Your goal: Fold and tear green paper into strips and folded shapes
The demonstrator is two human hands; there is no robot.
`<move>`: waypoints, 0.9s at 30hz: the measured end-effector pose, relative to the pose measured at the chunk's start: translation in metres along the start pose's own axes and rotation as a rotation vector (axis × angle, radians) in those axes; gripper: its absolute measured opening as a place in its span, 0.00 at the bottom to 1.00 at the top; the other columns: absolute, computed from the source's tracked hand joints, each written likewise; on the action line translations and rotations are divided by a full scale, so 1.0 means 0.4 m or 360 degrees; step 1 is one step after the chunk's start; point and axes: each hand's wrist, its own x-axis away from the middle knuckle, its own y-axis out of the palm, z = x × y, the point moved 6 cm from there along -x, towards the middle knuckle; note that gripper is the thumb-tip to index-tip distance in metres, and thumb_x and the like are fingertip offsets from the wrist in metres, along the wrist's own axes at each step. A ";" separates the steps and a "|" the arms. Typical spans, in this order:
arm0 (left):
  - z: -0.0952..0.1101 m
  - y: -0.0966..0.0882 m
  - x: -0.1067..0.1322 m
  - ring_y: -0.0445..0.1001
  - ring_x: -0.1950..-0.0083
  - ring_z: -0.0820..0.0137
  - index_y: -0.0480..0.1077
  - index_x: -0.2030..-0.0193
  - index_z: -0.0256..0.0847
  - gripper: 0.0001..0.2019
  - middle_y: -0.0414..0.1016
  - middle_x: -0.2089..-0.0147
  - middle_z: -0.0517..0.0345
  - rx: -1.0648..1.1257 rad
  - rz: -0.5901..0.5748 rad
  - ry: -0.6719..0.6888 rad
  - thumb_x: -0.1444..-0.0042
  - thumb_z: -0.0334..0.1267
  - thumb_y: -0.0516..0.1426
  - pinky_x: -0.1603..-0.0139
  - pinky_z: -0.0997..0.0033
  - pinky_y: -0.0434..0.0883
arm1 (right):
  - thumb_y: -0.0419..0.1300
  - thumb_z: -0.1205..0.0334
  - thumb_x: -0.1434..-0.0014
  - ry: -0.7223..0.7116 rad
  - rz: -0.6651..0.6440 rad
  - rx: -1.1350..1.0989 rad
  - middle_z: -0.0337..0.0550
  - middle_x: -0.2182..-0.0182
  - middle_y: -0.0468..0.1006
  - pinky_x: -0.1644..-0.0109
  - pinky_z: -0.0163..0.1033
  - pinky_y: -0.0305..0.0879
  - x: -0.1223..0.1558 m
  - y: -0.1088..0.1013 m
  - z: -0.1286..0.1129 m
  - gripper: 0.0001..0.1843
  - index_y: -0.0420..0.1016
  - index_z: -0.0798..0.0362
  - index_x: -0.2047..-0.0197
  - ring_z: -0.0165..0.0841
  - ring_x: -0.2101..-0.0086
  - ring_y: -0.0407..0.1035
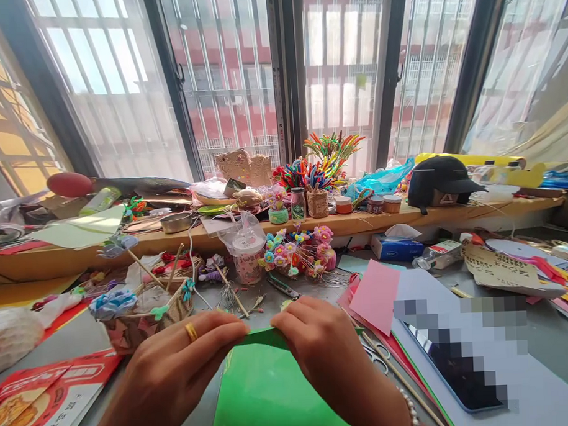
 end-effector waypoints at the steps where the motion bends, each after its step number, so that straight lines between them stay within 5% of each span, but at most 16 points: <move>1: 0.016 0.008 -0.003 0.72 0.73 0.72 0.69 0.67 0.40 0.09 0.74 0.72 0.60 -0.0007 -0.0013 0.0024 0.44 0.30 0.48 0.74 0.75 0.69 | 0.46 0.64 0.39 -0.0015 0.0027 0.0025 0.44 0.77 0.74 0.71 0.34 0.61 -0.001 0.009 -0.012 0.15 0.73 0.55 0.68 0.32 0.73 0.66; 8: 0.057 0.017 -0.008 0.73 0.70 0.66 0.70 0.64 0.38 0.12 0.76 0.70 0.56 -0.0235 -0.0031 0.0178 0.43 0.31 0.46 0.72 0.67 0.71 | 0.46 0.64 0.39 -0.0099 0.0057 0.0232 0.42 0.79 0.72 0.71 0.35 0.58 0.015 0.002 -0.033 0.15 0.73 0.55 0.70 0.32 0.75 0.65; 18: -0.023 -0.077 0.029 0.74 0.69 0.71 0.69 0.61 0.40 0.11 0.76 0.68 0.59 -0.0358 -0.0006 0.0188 0.42 0.36 0.46 0.69 0.73 0.68 | 0.45 0.68 0.40 -0.0050 0.0023 0.0488 0.44 0.77 0.73 0.69 0.34 0.60 0.016 -0.056 0.041 0.15 0.73 0.55 0.68 0.32 0.72 0.66; 21: -0.037 -0.104 0.033 0.74 0.67 0.70 0.69 0.59 0.39 0.11 0.76 0.64 0.57 -0.0468 0.0155 0.0123 0.42 0.34 0.47 0.66 0.71 0.67 | 0.46 0.68 0.40 0.0002 0.0038 0.0543 0.44 0.77 0.74 0.69 0.35 0.60 0.018 -0.066 0.067 0.15 0.73 0.55 0.68 0.34 0.72 0.67; 24: -0.001 -0.073 0.018 0.72 0.61 0.68 0.67 0.56 0.36 0.10 0.75 0.61 0.54 -0.0429 0.0207 0.0152 0.45 0.32 0.51 0.60 0.69 0.68 | 0.46 0.68 0.40 -0.0035 0.0013 0.0518 0.44 0.78 0.73 0.69 0.35 0.60 0.015 -0.054 0.046 0.14 0.73 0.55 0.68 0.33 0.72 0.67; 27: 0.046 0.000 -0.002 0.73 0.61 0.65 0.68 0.56 0.36 0.11 0.75 0.62 0.54 -0.0381 0.0069 0.0189 0.45 0.34 0.51 0.64 0.68 0.71 | 0.46 0.67 0.40 -0.0107 -0.0030 0.0401 0.43 0.78 0.73 0.69 0.33 0.60 0.012 -0.031 0.001 0.15 0.73 0.55 0.69 0.31 0.73 0.66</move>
